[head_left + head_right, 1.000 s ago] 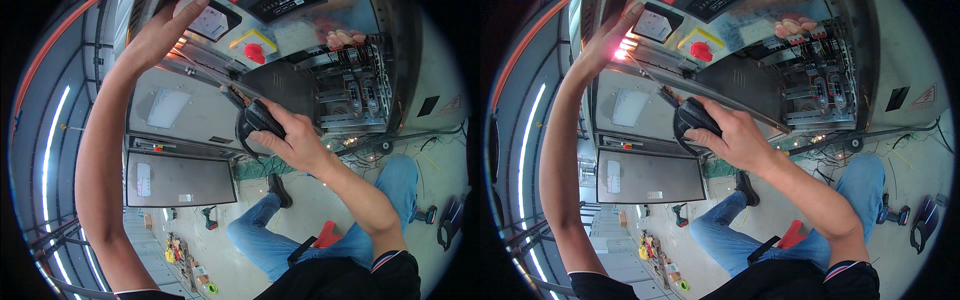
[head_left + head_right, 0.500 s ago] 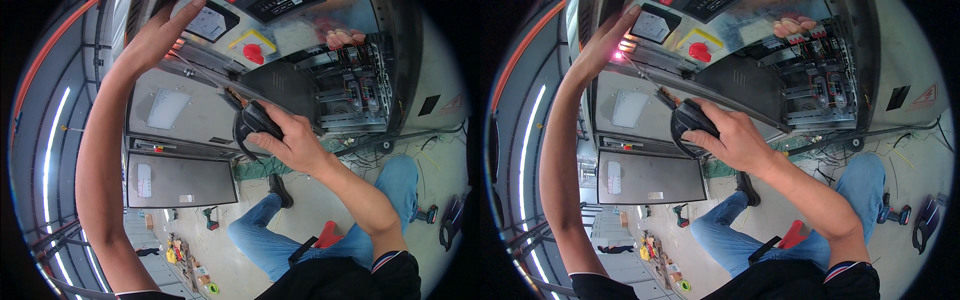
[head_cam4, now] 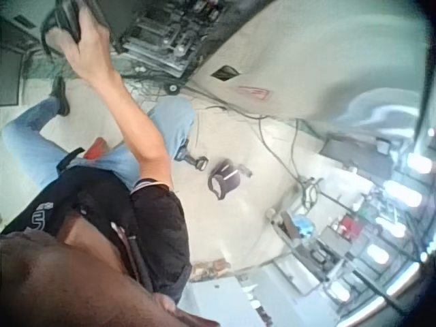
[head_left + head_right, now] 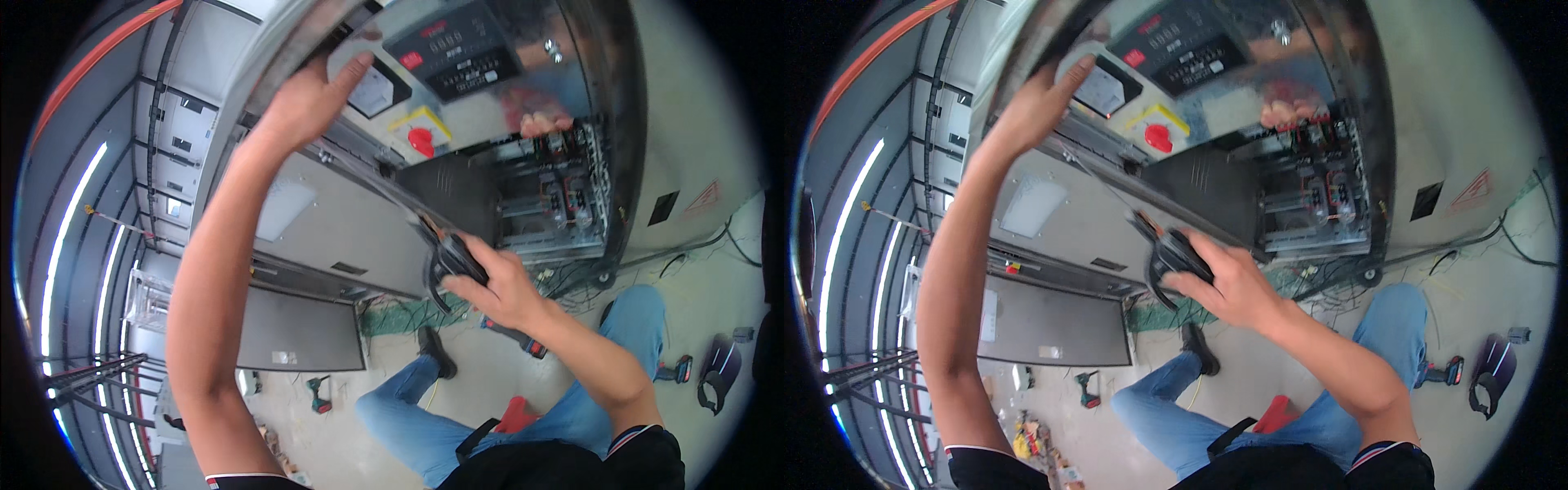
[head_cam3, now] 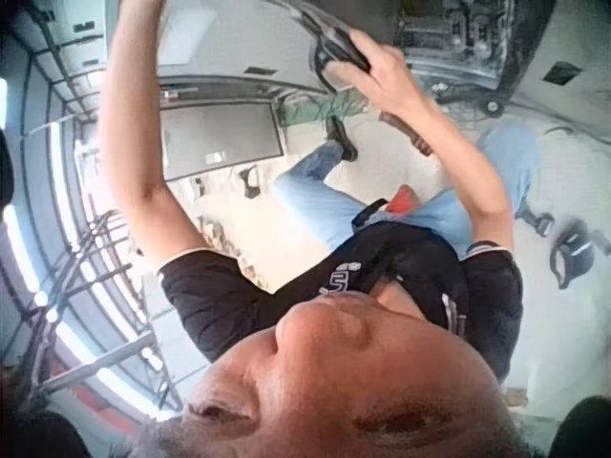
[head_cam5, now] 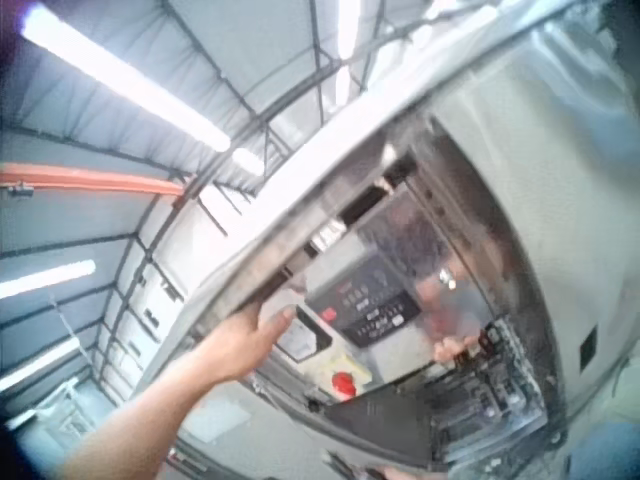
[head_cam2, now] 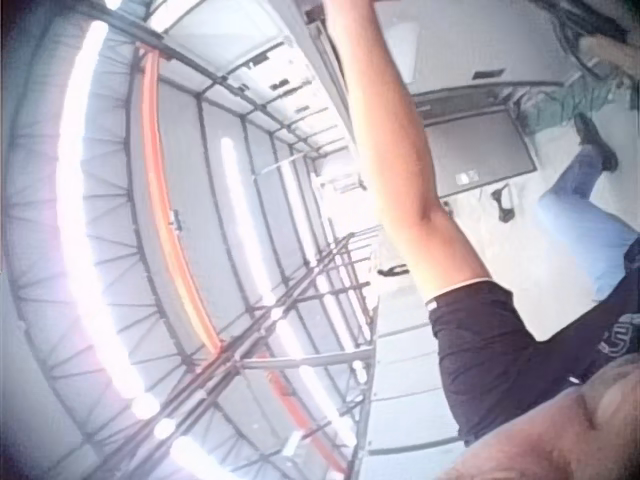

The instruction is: The person welds the edge of a stainless steel cabinet door using a handheld welding torch while holding a face shield. After welding, the person closes the cabinet door and adjusts the control panel.

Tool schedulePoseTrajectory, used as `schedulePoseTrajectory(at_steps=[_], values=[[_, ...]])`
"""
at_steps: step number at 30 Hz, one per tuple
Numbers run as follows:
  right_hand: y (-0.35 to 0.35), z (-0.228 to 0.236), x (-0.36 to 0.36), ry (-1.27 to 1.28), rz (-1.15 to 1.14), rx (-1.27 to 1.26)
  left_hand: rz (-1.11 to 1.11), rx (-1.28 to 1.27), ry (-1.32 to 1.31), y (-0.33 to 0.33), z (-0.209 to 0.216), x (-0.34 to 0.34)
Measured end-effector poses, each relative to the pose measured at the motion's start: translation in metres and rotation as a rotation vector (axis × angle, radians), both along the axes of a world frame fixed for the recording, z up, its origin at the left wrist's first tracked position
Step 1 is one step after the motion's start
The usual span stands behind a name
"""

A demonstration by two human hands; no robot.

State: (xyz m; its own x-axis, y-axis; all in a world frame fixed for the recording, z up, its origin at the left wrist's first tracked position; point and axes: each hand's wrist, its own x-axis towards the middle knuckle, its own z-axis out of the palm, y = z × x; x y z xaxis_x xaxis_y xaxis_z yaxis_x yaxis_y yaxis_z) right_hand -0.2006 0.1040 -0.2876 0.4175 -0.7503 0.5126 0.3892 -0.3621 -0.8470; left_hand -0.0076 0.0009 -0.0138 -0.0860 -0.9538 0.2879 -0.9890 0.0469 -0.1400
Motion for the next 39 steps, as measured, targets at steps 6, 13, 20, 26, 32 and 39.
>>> schedulePoseTrajectory(at_steps=[6, 13, 20, 26, 32, 39], values=[[0.03, -0.022, -0.069, 0.322, 0.123, 0.041, -0.056, -0.36, 0.05, -0.007, -0.033, -0.012], [0.048, -0.081, -0.085, 0.62, 0.276, 0.089, -0.211, -0.642, -0.025, -0.016, -0.059, -0.054], [0.037, -0.111, -0.093, 0.939, 0.289, 0.013, -0.551, -0.478, 0.147, 0.085, -0.107, -0.107], [0.045, -0.109, -0.068, 0.992, 0.345, -0.053, -0.432, -0.033, 0.6, 0.288, -0.27, -0.09], [0.026, -0.101, -0.074, 1.044, 0.316, 0.019, -0.063, 1.244, 0.682, 0.363, -0.517, -0.07], [0.009, -0.104, -0.076, 1.104, 0.4, 0.031, -0.206, 1.658, 0.79, 0.43, -0.699, -0.133]])
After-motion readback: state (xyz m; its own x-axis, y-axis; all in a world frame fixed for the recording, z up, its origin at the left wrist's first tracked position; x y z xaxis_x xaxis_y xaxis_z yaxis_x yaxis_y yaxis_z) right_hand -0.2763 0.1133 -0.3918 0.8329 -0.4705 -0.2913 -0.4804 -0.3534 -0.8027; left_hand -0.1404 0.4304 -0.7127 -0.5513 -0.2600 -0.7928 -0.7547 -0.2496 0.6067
